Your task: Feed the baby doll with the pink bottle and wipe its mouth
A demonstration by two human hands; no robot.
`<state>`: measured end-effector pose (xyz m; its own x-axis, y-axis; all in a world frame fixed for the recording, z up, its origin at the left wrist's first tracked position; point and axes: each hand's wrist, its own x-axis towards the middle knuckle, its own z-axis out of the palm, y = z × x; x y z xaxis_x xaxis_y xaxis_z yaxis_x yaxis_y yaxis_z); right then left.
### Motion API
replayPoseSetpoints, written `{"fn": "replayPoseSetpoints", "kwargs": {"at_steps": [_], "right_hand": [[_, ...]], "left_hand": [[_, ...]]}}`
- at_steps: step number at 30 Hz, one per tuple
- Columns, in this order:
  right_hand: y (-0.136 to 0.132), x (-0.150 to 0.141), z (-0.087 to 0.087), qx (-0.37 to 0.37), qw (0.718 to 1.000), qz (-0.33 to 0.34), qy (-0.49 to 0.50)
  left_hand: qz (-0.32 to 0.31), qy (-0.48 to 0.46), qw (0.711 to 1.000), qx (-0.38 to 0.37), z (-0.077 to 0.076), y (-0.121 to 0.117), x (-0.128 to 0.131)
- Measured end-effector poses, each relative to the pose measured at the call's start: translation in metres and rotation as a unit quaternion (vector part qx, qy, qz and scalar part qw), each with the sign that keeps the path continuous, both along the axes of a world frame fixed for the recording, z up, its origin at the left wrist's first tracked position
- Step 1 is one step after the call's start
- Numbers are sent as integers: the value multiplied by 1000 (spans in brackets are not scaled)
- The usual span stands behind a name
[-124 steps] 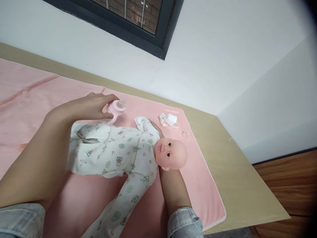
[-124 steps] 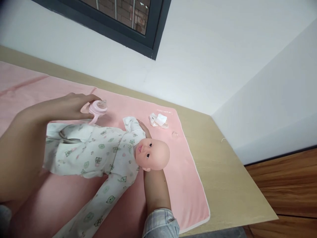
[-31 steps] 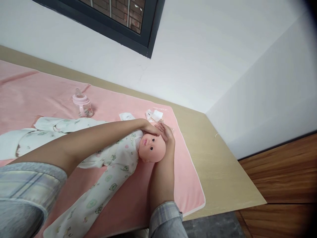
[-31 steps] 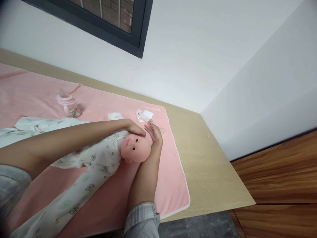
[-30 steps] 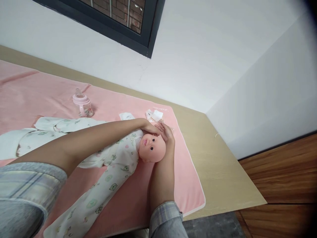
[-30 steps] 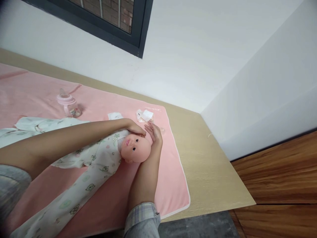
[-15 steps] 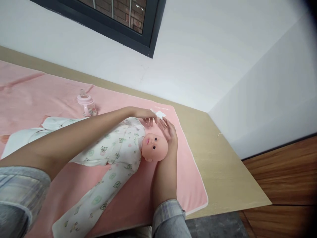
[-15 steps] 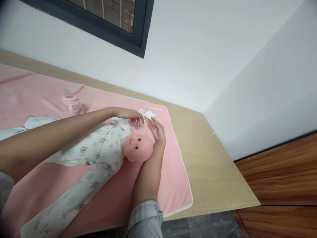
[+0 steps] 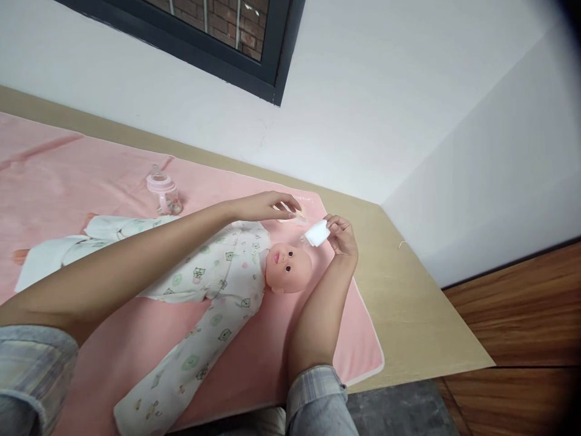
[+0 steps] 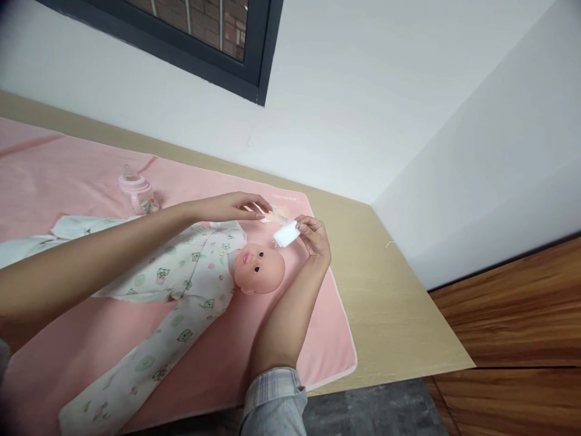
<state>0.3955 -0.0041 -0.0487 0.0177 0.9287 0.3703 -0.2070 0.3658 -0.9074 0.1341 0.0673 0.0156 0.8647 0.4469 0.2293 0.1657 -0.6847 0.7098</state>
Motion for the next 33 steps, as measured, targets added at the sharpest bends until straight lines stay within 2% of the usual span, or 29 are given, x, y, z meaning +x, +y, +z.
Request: {"fn": "replayPoseSetpoints", "kwargs": {"at_steps": [4,8,14,20,25,28,30,33], "right_hand": [[-10,-19,28,37,993,81,-83],[-16,-37,44,28,980,126,-149],[-22,-57,58,18,963,169,-210],[-22,-68,63,23,951,196,-240],[-21,-71,66,16,945,202,-258],[-21,-72,67,10,940,195,-278],[-20,-73,68,9,935,197,-293],[-20,-77,68,9,929,208,-306]], "left_hand": [[-52,-33,998,-27,6,-24,-1],[-50,-51,996,-62,5,-36,-11],[-55,-45,985,-160,-3,-39,-29],[-83,-71,963,-248,-10,-42,-37],[-51,-22,981,-186,-9,-44,-46],[-40,-11,982,-186,-11,-43,-51],[-37,-24,982,-184,-14,-42,-53],[-29,-82,987,-137,-20,-40,-53]]}}
